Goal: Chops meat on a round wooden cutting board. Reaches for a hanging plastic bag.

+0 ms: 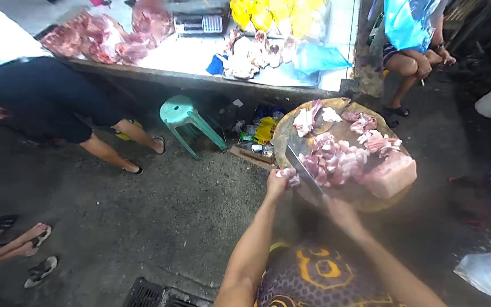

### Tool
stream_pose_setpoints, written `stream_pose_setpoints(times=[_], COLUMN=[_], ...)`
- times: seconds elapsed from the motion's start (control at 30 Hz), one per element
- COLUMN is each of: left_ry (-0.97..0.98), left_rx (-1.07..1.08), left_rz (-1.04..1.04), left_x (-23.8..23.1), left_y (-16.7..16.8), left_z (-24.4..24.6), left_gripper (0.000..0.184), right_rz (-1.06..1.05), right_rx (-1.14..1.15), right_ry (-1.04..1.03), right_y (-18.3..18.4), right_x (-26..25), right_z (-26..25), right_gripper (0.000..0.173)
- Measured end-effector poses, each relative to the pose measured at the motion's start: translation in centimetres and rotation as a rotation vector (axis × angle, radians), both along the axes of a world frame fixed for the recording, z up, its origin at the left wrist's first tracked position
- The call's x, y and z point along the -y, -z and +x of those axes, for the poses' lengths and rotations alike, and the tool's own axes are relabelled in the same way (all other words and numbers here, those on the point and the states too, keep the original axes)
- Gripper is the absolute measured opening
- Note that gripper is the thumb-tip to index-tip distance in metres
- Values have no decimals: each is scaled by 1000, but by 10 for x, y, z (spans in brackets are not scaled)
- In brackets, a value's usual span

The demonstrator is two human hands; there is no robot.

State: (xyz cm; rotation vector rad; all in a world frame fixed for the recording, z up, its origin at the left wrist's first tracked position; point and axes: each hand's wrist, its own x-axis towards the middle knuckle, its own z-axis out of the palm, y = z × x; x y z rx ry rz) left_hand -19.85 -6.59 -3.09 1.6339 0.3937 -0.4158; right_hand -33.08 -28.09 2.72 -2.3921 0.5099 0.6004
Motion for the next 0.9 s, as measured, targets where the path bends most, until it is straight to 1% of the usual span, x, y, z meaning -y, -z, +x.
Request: stream_pose_setpoints(times=[0.1,0.17,0.23,0.3,0.33,0.4,0.43,0.5,0.53,0.57,0.67,0.73,0.77,0.8,0.83,0.87,0.9], left_ry=[51,134,235,315,329,310,307,336,334,303,181,122,105,89,73,60,49], left_rx=[124,169,164,134,143,183,209,254,265,272,221,162,124,84,44,14,-2], left_rz=[14,48,207,435,509,520,502,500,512,510,472,471,480,488,496,498,498], left_x=[2,5,9,12,11,6,4,-1,-3,-4,-11,-19,-23,-27,-30,-32,-36], left_y=[-11,-25,-30,-26,-21,-18,-18,-14,-13,-11,-8,-7,-5,-1,4,8,11], left_z=[5,9,14,20,21,22,21,14,11,9,-2,-9,-11,-14,-17,-21,-24], left_gripper=[48,51,50,45,44,49,47,35,28,27,40,40,40,39,38,37,37], right_rz=[-1,39,114,170,168,155,161,212,256,302,485,701,824,905,916,825,640], right_rx=[63,65,59,56,73,157,219,379,493,633,1107,1393,1492,1529,1506,1412,1241], right_ry=[85,139,177,179,163,144,142,132,117,92,-17,-109,-151,-171,-152,-97,-39], right_y=[2,1,4,3,1,-6,-12,-36,-54,-76,-149,-192,-205,-207,-194,-161,-111], right_x=[11,18,24,24,22,18,15,9,5,2,-3,-7,-10,-13,-18,-22,-25], right_z=[3,10,13,9,5,0,-4,-10,-10,-9,2,19,28,37,41,39,32], right_gripper=[78,79,78,77,77,75,74,66,61,57,58,56,58,62,63,65,65])
